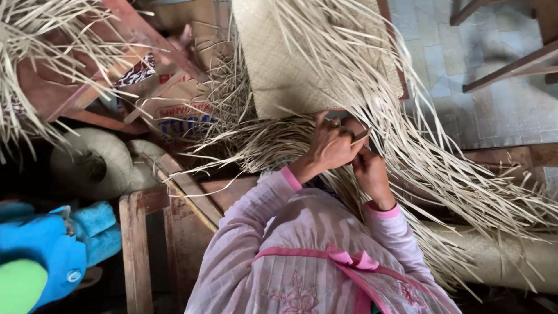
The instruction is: Weaving dried palm strips into a mat or sheet using hands and a small wooden guide tool.
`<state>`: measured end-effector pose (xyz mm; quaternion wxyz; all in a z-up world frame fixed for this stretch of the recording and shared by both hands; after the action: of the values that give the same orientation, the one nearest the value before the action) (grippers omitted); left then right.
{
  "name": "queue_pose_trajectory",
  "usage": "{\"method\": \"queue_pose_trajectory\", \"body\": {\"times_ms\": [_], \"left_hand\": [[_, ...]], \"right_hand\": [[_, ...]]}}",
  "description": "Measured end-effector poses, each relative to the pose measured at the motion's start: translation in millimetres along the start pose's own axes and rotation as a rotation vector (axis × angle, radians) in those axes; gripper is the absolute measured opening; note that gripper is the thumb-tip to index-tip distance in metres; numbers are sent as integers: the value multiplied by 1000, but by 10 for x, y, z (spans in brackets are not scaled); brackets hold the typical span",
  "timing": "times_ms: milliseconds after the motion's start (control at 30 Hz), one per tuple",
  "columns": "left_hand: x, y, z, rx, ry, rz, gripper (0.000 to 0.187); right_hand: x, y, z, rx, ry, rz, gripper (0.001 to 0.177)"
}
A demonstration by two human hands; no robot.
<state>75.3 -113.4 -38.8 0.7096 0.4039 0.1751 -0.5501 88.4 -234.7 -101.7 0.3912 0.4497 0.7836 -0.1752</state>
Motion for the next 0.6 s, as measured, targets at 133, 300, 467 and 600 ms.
{"method": "queue_pose_trajectory", "body": {"times_ms": [133, 300, 467, 600], "left_hand": [[146, -9, -68, -26, -40, -75, 44], [121, 98, -19, -71, -70, -76, 49], [61, 163, -47, -206, -124, -209, 60], [33, 100, -63, -82, -68, -15, 55]], "right_hand": [[-120, -12, -129, -9, -15, 64, 17], [-4, -28, 55, 16, -66, 145, 18], [-29, 10, -16, 17, -105, 207, 15], [-59, 17, -178, 22, -127, 220, 15]]}}
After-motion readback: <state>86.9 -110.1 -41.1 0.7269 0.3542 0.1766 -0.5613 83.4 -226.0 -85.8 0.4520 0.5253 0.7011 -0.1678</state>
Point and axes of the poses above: each hand's wrist, its own y-axis towards the middle knuckle, its own x-axis out of the palm, z = x × y, the point moved 5 cm from there along y, towards the middle knuckle, and after that the axes turned 13 degrees about -y, right-handed, at the moved point
